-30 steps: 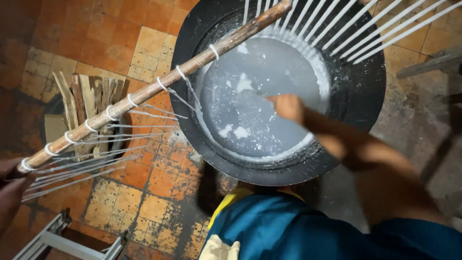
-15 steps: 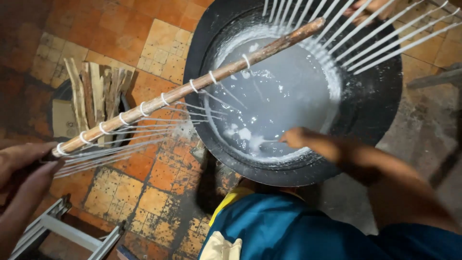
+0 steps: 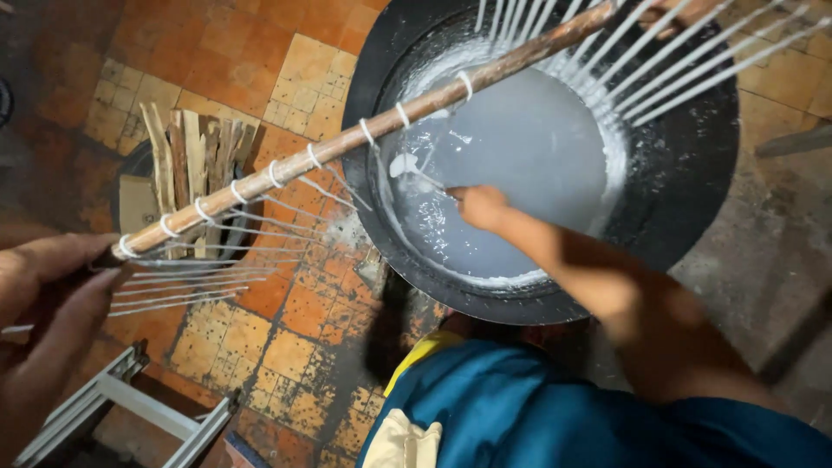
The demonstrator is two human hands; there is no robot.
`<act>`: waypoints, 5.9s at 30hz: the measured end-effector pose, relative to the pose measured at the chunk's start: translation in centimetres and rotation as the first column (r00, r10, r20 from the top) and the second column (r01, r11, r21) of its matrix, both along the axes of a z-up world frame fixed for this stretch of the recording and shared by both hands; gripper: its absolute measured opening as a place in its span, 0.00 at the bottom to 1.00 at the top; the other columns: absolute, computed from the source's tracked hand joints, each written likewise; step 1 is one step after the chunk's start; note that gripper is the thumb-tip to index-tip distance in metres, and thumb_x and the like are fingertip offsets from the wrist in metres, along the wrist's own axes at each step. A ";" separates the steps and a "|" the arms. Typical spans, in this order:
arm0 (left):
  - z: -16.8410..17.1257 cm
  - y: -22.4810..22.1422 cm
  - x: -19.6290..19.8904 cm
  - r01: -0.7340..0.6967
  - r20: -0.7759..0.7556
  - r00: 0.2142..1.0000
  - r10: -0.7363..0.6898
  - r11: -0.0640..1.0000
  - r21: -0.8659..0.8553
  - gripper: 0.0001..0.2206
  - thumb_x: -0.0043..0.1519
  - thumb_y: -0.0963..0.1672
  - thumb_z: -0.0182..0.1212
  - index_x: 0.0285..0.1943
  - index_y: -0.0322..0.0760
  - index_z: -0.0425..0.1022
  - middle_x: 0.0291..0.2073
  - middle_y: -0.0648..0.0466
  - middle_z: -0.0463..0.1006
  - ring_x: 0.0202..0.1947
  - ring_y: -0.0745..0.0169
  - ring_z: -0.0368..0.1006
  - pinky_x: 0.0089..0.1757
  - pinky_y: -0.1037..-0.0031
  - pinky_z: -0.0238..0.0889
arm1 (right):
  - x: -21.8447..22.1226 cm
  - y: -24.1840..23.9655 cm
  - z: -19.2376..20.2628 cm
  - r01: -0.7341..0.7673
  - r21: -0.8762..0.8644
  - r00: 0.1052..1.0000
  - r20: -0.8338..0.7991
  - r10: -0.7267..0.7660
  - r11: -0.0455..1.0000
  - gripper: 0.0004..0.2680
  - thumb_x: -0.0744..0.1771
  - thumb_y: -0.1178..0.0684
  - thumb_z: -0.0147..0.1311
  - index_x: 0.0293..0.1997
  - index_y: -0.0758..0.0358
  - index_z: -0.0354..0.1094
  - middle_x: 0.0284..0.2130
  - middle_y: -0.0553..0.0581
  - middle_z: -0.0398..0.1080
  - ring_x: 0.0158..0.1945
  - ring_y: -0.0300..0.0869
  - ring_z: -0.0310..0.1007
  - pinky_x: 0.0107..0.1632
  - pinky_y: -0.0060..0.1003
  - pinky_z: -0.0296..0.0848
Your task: Dipping a rack of candle wicks into a vat of molten wax and hanging them to dry in a production setting.
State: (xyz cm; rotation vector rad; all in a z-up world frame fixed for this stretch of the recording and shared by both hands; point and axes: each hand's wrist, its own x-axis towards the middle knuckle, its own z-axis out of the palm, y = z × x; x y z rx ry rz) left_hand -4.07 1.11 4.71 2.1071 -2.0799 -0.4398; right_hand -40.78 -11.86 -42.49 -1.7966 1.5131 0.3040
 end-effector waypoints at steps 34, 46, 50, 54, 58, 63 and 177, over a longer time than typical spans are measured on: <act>4.4 -4.7 -18.2 0.736 0.465 0.675 -0.574 0.570 -0.365 0.06 0.68 0.47 0.69 0.48 0.45 0.84 0.40 0.57 0.80 0.33 0.49 0.77 0.32 0.59 0.69 | -21.8 41.0 10.1 0.677 0.126 0.501 0.643 -0.579 0.726 0.16 0.70 0.51 0.46 0.65 0.57 0.73 0.15 0.48 0.54 0.19 0.35 0.57 0.27 0.29 0.58; 3.3 -5.4 -20.7 0.742 0.429 0.669 -0.608 0.586 -0.327 0.07 0.68 0.48 0.68 0.47 0.43 0.84 0.39 0.57 0.79 0.31 0.48 0.77 0.31 0.57 0.69 | -21.7 42.9 13.3 0.711 0.389 -0.288 0.921 -0.262 0.586 0.13 0.70 0.56 0.45 0.59 0.76 0.61 0.17 0.56 0.57 0.15 0.39 0.55 0.19 0.33 0.58; 2.7 -5.3 -21.3 0.731 0.367 0.681 -0.634 0.611 -0.303 0.06 0.66 0.47 0.69 0.46 0.44 0.85 0.39 0.58 0.80 0.31 0.50 0.77 0.31 0.57 0.69 | -21.5 41.0 14.2 0.662 0.546 -0.463 0.837 -0.292 0.514 0.12 0.71 0.61 0.37 0.62 0.65 0.60 0.22 0.55 0.57 0.21 0.41 0.57 0.24 0.37 0.62; 1.4 -5.4 -21.8 0.717 0.245 0.697 -0.674 0.653 -0.242 0.07 0.63 0.44 0.70 0.47 0.39 0.85 0.38 0.55 0.82 0.30 0.53 0.79 0.33 0.59 0.74 | -22.4 39.9 13.1 0.684 0.620 -0.583 0.781 -0.222 0.384 0.10 0.68 0.63 0.37 0.52 0.58 0.61 0.17 0.48 0.50 0.16 0.35 0.46 0.17 0.29 0.48; -1.8 -6.4 -21.8 0.731 0.217 0.682 -0.698 0.651 -0.203 0.08 0.61 0.44 0.69 0.49 0.42 0.84 0.40 0.56 0.81 0.34 0.52 0.79 0.35 0.56 0.73 | -23.4 39.1 12.5 0.713 0.614 -0.591 0.786 -0.181 0.340 0.09 0.70 0.56 0.37 0.49 0.55 0.66 0.15 0.45 0.47 0.13 0.32 0.44 0.17 0.29 0.44; -5.5 -7.4 -21.7 0.713 0.220 0.699 -0.680 0.686 -0.146 0.08 0.65 0.46 0.65 0.50 0.45 0.83 0.37 0.59 0.76 0.33 0.49 0.76 0.27 0.56 0.69 | -23.8 37.9 12.6 0.604 0.694 -0.699 0.698 -0.158 0.391 0.06 0.72 0.47 0.48 0.42 0.54 0.69 0.16 0.43 0.53 0.14 0.30 0.50 0.17 0.26 0.48; -13.4 -15.8 -27.2 0.683 0.250 0.697 -0.672 0.728 0.051 0.10 0.60 0.49 0.60 0.48 0.56 0.83 0.48 0.61 0.81 0.48 0.44 0.81 0.48 0.53 0.76 | -22.4 15.4 18.8 0.813 0.567 -0.578 0.814 0.056 0.135 0.10 0.71 0.49 0.52 0.55 0.59 0.66 0.16 0.53 0.63 0.09 0.32 0.48 0.13 0.24 0.45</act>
